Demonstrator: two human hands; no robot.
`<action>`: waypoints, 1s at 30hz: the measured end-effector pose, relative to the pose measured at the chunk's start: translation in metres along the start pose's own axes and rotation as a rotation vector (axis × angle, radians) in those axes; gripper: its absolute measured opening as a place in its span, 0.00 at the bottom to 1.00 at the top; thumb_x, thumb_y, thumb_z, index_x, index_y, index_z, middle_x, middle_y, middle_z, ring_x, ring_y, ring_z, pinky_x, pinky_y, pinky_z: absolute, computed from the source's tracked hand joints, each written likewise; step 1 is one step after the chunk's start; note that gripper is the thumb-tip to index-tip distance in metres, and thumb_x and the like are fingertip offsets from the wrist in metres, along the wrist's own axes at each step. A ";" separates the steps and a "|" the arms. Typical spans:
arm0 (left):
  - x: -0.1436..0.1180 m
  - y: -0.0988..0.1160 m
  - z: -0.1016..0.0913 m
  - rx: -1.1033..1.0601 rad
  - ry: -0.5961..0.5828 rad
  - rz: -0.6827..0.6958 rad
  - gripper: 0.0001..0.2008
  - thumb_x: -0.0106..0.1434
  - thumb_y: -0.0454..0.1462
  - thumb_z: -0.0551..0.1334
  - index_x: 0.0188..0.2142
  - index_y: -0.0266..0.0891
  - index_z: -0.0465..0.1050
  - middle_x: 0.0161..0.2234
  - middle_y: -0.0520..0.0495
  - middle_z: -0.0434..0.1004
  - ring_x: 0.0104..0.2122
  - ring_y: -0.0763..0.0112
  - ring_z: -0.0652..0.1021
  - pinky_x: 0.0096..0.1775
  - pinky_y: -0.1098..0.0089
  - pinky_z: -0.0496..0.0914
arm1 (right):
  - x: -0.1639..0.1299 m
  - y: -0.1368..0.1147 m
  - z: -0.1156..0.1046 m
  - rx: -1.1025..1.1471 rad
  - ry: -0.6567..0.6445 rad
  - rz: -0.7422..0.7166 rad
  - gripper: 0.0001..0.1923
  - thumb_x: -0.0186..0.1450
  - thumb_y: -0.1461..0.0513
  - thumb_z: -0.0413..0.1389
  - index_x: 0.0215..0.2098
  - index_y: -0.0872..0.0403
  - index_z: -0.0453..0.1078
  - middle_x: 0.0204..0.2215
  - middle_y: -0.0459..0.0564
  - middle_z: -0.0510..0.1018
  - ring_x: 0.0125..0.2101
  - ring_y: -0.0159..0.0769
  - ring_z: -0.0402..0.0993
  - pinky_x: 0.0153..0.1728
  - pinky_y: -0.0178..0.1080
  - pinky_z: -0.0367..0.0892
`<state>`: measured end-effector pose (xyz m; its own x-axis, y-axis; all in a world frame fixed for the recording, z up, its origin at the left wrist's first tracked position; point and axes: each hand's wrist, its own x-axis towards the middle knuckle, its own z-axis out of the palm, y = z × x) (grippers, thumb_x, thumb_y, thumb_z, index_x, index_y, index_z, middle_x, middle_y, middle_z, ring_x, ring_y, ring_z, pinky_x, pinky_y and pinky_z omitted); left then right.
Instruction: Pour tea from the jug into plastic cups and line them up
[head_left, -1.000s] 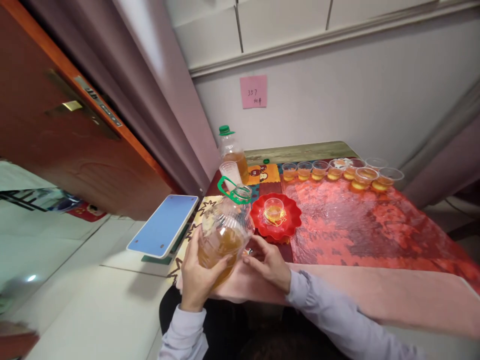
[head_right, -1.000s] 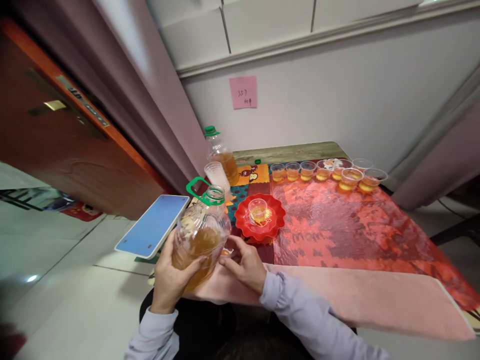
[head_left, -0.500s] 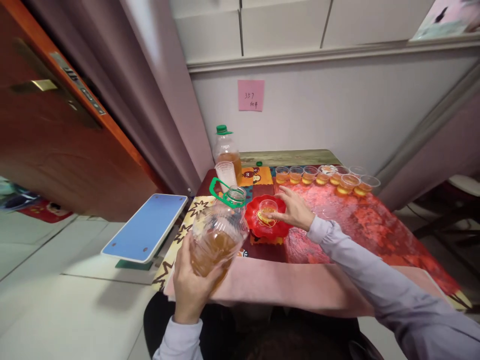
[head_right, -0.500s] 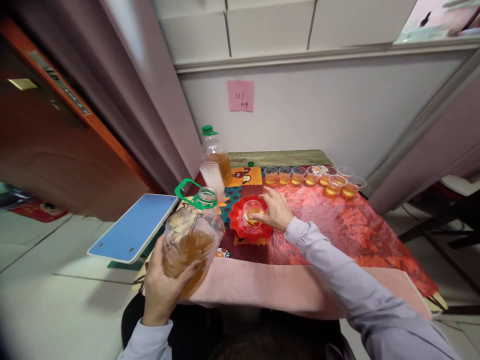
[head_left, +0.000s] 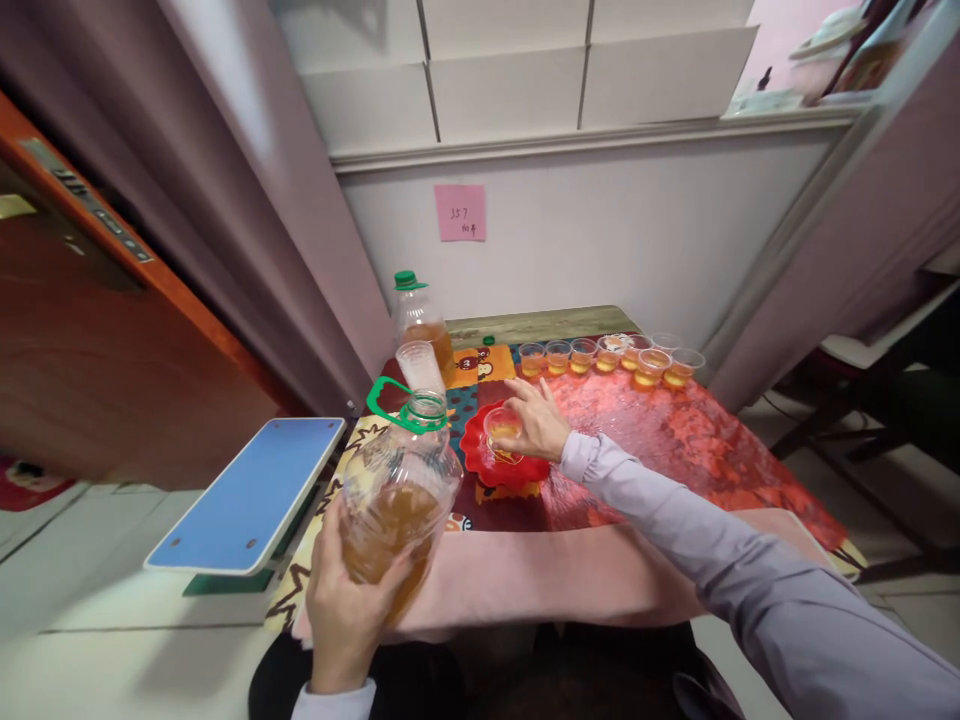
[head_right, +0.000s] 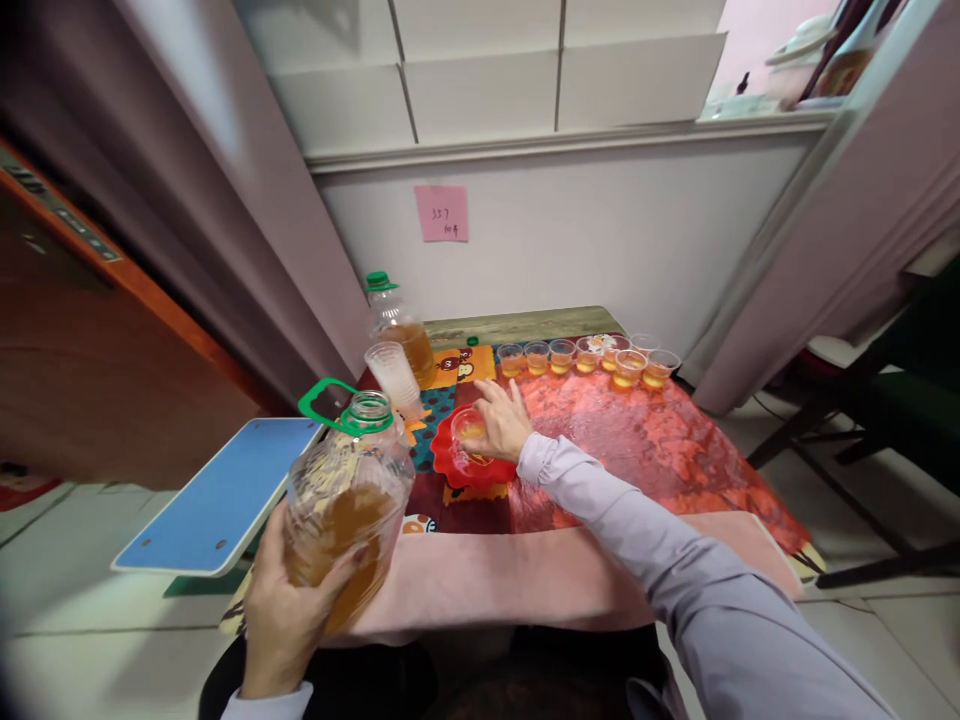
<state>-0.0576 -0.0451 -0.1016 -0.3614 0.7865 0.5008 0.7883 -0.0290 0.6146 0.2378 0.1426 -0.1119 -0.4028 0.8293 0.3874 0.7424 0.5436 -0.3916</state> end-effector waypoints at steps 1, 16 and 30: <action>0.000 0.000 0.000 0.007 0.000 -0.009 0.54 0.51 0.64 0.68 0.70 0.39 0.61 0.64 0.33 0.73 0.61 0.44 0.76 0.63 0.49 0.70 | 0.001 0.002 -0.004 0.024 0.046 0.010 0.31 0.57 0.42 0.69 0.47 0.55 0.77 0.70 0.69 0.63 0.70 0.62 0.58 0.69 0.72 0.40; 0.000 -0.001 0.002 0.024 0.034 -0.040 0.57 0.50 0.66 0.66 0.71 0.37 0.60 0.65 0.30 0.71 0.62 0.39 0.75 0.63 0.44 0.68 | -0.022 0.210 -0.085 -0.390 0.228 0.517 0.33 0.59 0.37 0.60 0.45 0.56 0.78 0.67 0.67 0.66 0.66 0.63 0.57 0.66 0.70 0.41; 0.001 0.002 -0.001 0.062 0.026 -0.145 0.58 0.47 0.66 0.66 0.71 0.41 0.60 0.62 0.32 0.74 0.59 0.37 0.76 0.61 0.41 0.69 | -0.023 0.265 -0.069 -0.486 0.158 0.655 0.33 0.61 0.38 0.57 0.48 0.56 0.79 0.67 0.63 0.65 0.66 0.63 0.52 0.66 0.69 0.39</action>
<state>-0.0570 -0.0451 -0.0995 -0.4854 0.7637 0.4256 0.7561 0.1223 0.6430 0.4809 0.2585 -0.1671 0.2445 0.9105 0.3335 0.9635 -0.1896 -0.1889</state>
